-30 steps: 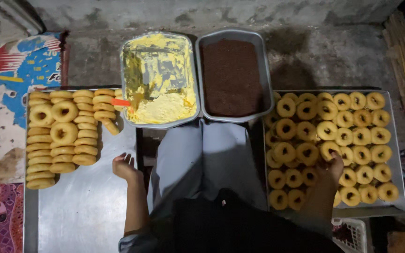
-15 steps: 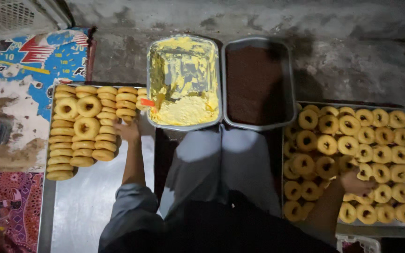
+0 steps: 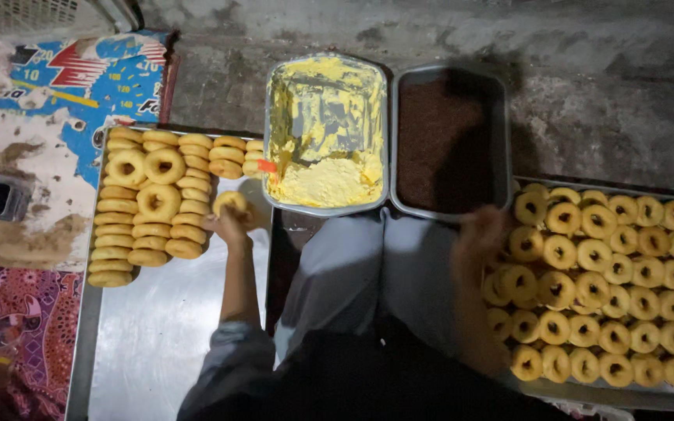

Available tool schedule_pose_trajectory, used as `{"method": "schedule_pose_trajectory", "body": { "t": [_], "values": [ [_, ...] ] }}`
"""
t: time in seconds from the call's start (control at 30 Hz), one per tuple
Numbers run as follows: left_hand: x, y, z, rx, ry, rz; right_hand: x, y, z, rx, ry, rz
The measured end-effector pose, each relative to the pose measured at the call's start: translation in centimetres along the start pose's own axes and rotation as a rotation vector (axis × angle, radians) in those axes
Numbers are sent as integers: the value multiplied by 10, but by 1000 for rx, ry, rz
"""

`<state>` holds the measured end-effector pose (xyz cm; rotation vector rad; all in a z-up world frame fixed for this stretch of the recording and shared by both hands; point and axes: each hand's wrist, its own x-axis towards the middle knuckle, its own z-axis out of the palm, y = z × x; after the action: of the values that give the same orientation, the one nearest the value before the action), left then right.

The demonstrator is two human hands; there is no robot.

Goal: The person repeatedly picks a plain donut, inserts a yellow filling into the center hole, and places the filled donut into a tray. The process is repeated continuously throughout the clip.

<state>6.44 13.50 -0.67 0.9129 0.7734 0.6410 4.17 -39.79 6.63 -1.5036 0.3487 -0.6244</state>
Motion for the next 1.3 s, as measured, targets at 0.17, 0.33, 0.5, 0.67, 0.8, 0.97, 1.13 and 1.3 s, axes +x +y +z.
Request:
{"method": "schedule_pose_trajectory", "body": {
  "t": [0.17, 0.33, 0.5, 0.67, 0.8, 0.97, 1.13, 1.3],
  "values": [
    [-120, 23, -13, -519, -599, -479, -119, -9, 116, 382, -828, 380],
    [-208, 32, 23, -355, -427, -618, -164, -30, 145, 154, -964, 782],
    [-215, 28, 31, 31, -275, -276, -144, -53, 145, 23, -710, 290],
    [-221, 16, 30, -94, -292, -295, -163, -97, 155, -127, -963, -67],
    [-206, 27, 25, -265, -319, -497, -159, -108, 174, -266, -1140, -158],
    [-180, 27, 19, -276, -188, -650, -99, -73, 231, -451, -968, -706],
    [-158, 1, 19, -285, -138, -670, -74, -51, 250, -548, -1025, -500],
    [-153, -14, 25, -238, -308, -635, -126, -65, 226, -322, -1143, -319]
  ]
}}
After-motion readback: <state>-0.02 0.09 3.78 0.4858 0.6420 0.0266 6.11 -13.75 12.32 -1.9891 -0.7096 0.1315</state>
